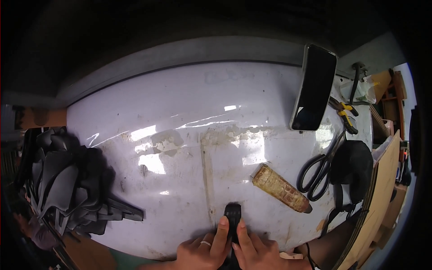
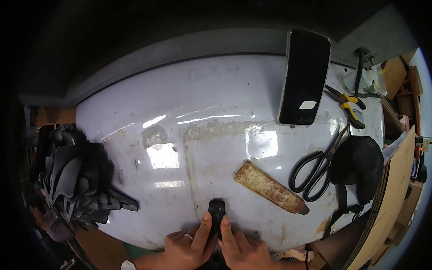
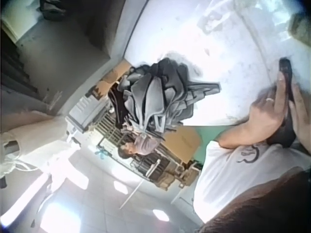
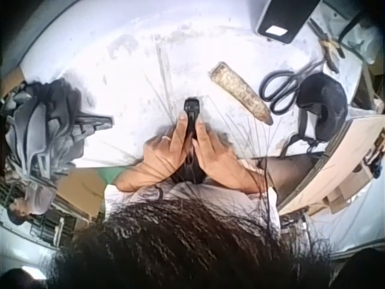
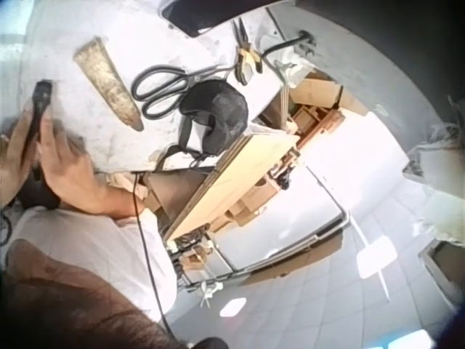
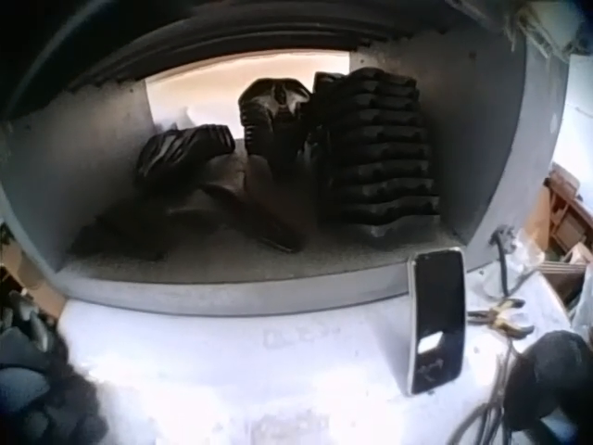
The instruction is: Assembling and finishing bicycle saddles by applying covers and smoothing edges using a specialized tool.
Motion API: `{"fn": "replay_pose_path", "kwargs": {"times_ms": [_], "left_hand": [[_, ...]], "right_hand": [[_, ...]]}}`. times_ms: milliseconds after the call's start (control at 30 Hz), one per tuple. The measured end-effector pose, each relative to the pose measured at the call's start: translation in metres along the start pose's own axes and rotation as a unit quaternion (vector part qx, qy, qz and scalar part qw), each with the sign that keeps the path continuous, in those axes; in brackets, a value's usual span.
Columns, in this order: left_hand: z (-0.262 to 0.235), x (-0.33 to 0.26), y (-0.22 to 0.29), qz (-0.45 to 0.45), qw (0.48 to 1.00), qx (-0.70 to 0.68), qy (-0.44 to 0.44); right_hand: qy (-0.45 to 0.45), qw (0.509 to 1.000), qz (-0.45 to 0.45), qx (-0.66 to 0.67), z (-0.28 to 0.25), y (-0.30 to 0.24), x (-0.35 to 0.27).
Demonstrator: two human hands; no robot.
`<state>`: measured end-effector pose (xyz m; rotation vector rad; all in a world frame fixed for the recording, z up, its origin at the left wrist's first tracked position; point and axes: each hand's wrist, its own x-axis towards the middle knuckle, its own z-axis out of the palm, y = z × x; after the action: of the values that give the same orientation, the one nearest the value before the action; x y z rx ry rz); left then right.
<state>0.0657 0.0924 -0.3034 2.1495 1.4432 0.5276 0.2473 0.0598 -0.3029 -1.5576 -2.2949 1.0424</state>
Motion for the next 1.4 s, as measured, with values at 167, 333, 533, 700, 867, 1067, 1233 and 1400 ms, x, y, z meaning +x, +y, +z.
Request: {"fn": "replay_pose_path", "kwargs": {"times_ms": [167, 333, 533, 700, 867, 1067, 1233, 1400], "left_hand": [[0.005, 0.008, -0.001, 0.012, 0.999, 0.037, -0.030], [0.002, 0.003, 0.011, -0.064, 0.974, 0.084, -0.199], [0.010, 0.020, 0.008, -0.055, 0.987, 0.093, -0.120], [0.027, 0.013, 0.000, -0.038, 0.996, 0.077, -0.030], [0.027, 0.016, 0.003, -0.051, 0.998, 0.037, -0.025], [0.027, 0.014, 0.002, -0.055, 0.997, 0.052, -0.022], [0.028, 0.014, 0.003, -0.059, 0.996, 0.046, -0.039], [0.027, 0.012, 0.001, -0.058, 0.997, 0.049, -0.034]], "right_hand": [[-0.018, 0.998, 0.022, -0.047, -0.002, -0.004, 0.000], [-0.009, 1.000, 0.003, -0.023, -0.001, 0.005, -0.003], [-0.064, 0.993, -0.067, 0.073, -0.065, 0.009, -0.026], [0.019, 0.996, -0.076, 0.039, -0.053, 0.017, -0.046], [0.052, 0.971, -0.233, 0.022, -0.034, 0.032, -0.036], [-0.200, 0.911, -0.299, 0.203, -0.057, 0.029, -0.036], [-0.140, 0.926, -0.268, 0.227, -0.040, 0.041, -0.047], [-0.007, 0.979, -0.099, 0.177, -0.037, 0.024, -0.061]]}}
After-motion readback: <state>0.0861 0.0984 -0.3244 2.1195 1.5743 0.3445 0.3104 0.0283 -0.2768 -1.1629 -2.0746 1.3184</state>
